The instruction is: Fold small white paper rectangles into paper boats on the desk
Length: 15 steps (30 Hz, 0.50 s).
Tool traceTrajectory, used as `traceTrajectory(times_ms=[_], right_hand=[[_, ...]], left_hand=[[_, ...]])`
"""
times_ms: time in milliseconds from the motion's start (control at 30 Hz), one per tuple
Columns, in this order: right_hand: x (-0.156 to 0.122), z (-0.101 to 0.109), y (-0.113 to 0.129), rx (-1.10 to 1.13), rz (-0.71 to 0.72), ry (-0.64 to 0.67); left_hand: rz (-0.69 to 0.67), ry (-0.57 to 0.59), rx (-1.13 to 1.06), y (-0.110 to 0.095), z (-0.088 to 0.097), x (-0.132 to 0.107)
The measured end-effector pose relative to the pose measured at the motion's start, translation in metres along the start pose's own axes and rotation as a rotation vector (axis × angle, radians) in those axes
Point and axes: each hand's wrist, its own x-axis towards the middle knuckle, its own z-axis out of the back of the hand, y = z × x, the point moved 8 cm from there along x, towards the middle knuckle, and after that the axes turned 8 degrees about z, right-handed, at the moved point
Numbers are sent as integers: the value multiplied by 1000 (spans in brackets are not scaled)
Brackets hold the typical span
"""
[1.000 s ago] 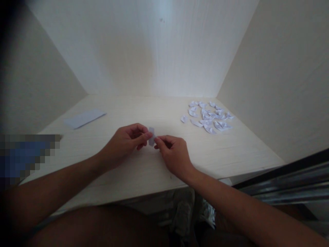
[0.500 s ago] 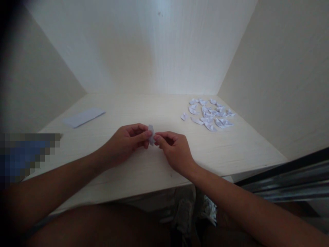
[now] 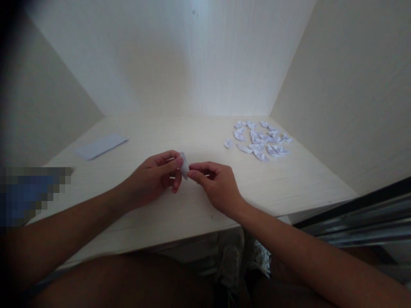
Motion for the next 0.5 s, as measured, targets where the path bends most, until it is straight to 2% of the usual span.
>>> traceTrajectory(times_ms=[267, 500], right_hand=[[0, -1, -4, 74, -7, 3], [0, -9, -1, 207, -78, 105]], left_hand=[[67, 60, -42, 4, -5, 0], [81, 82, -20, 7, -8, -2]])
